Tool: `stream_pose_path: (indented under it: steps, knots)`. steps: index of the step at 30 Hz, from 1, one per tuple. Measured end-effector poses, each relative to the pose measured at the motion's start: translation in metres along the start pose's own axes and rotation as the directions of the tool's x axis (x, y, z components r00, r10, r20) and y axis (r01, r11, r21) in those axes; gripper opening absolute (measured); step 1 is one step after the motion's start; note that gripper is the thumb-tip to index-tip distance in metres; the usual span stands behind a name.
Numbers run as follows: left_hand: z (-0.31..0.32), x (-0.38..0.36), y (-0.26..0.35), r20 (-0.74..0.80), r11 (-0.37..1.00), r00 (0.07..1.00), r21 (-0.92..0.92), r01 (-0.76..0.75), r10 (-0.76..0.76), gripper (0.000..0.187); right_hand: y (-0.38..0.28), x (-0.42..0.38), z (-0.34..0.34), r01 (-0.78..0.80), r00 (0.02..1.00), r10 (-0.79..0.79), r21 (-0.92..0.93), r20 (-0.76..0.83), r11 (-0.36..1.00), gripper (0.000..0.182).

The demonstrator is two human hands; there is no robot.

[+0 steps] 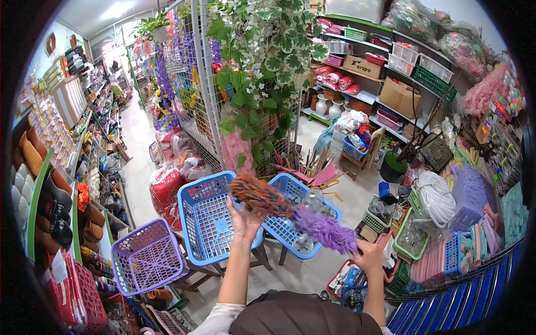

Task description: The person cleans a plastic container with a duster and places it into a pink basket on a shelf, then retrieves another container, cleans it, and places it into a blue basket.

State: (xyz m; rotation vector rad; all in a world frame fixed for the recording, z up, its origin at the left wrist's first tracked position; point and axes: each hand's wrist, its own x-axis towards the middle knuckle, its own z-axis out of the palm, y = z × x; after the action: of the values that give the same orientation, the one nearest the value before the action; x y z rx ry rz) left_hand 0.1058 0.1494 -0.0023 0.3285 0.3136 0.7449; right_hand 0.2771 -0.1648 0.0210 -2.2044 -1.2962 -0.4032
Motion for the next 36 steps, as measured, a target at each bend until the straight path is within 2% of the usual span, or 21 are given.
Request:
stream_pose_path:
  steps: [1,4,5,6,8,10,11,12,13,14,15,16,18,19,20,22,25,27,29,34,36]
  knots:
    - [-0.002,0.002,-0.005,0.129,0.999,0.990,-0.003,-0.052,0.052,0.087,0.000,-0.002,0.003,0.002,0.999,-0.004,0.043,0.049,0.999,0.021]
    - [-0.003,0.004,0.000,0.127,0.989,0.984,0.062,-0.131,0.123,0.088,0.013,-0.005,0.006,-0.022,0.993,0.008,0.117,0.121,0.993,0.021]
    - [-0.010,0.005,0.006,0.201,0.998,0.979,0.038,-0.046,0.037,0.086,0.017,-0.004,0.005,-0.052,0.997,0.043,0.137,0.068,0.989,0.021]
    - [-0.012,0.007,0.004,0.197,0.998,0.980,0.037,-0.044,0.036,0.086,0.018,-0.002,0.005,-0.081,0.997,0.079,0.157,0.016,0.984,0.022]
    - [-0.017,0.010,-0.002,-0.026,0.989,0.999,0.143,-0.030,0.034,0.084,0.010,-0.003,0.010,-0.093,0.996,0.092,0.125,0.015,0.988,0.024]
    - [0.001,0.003,-0.001,-0.011,0.992,0.999,0.124,-0.038,0.040,0.081,0.002,-0.004,0.018,-0.080,0.992,0.064,0.153,0.106,0.985,0.025]
    - [0.008,0.001,0.001,0.079,0.987,0.991,0.115,-0.115,0.106,0.079,-0.005,-0.001,0.011,-0.137,0.973,0.102,0.163,0.206,0.977,0.026]
    - [0.010,0.000,0.002,0.165,0.977,0.971,0.099,-0.190,0.172,0.078,0.002,-0.001,0.016,-0.136,0.972,0.100,0.163,0.211,0.977,0.026]
    - [0.000,0.005,0.004,0.058,0.975,0.980,0.105,-0.198,0.193,0.076,0.014,-0.003,0.022,-0.131,0.981,0.099,0.189,0.167,0.973,0.025]
    - [-0.016,0.008,0.007,0.049,0.975,0.980,0.105,-0.197,0.193,0.076,0.023,-0.005,0.026,-0.125,0.987,0.100,0.216,0.123,0.968,0.024]
    - [-0.026,0.007,0.011,0.014,0.969,0.979,0.139,-0.205,0.205,0.075,0.027,-0.004,0.025,-0.230,0.961,0.206,0.118,0.187,0.966,0.023]
    - [-0.033,0.007,0.012,-0.019,0.962,0.976,0.173,-0.211,0.217,0.075,0.029,-0.004,0.030,-0.232,0.960,0.207,0.118,0.191,0.965,0.023]
    - [-0.035,0.007,0.010,-0.072,0.960,0.964,0.138,-0.243,0.255,0.075,0.036,-0.002,0.047,-0.287,0.956,0.280,0.073,0.091,0.955,0.022]
    - [-0.030,0.003,0.010,-0.082,0.959,0.963,0.147,-0.243,0.257,0.075,0.036,0.000,0.056,-0.385,0.916,0.368,0.088,0.161,0.919,0.024]
    - [-0.028,0.001,0.010,-0.093,0.957,0.961,0.156,-0.244,0.260,0.075,0.033,0.004,0.066,-0.383,0.916,0.365,0.089,0.168,0.919,0.024]
    - [-0.040,0.004,0.005,-0.060,0.950,0.964,0.199,-0.242,0.258,0.077,0.023,0.013,0.091,-0.462,0.851,0.435,0.026,0.294,0.886,0.026]
    - [-0.045,0.006,-0.011,0.031,0.965,0.989,0.220,-0.145,0.142,0.078,0.013,0.019,0.148,-0.380,0.865,0.348,0.021,0.361,0.925,0.026]
    - [-0.038,0.000,-0.020,0.017,0.957,0.994,0.270,-0.106,0.105,0.078,-0.002,0.024,0.180,-0.339,0.834,0.319,-0.039,0.450,0.940,0.023]
    - [-0.044,-0.002,-0.027,0.047,0.948,0.999,0.316,-0.038,0.024,0.079,-0.010,0.027,0.212,-0.311,0.842,0.290,-0.031,0.454,0.950,0.022]
    - [-0.046,-0.013,-0.033,0.045,0.936,0.999,0.352,-0.015,-0.001,0.076,-0.019,0.037,0.266,-0.231,0.862,0.224,-0.042,0.455,0.972,0.020]
    - [-0.048,-0.015,-0.033,0.049,0.937,0.999,0.349,-0.010,-0.008,0.076,-0.021,0.040,0.278,-0.199,0.861,0.192,-0.037,0.471,0.979,0.028]
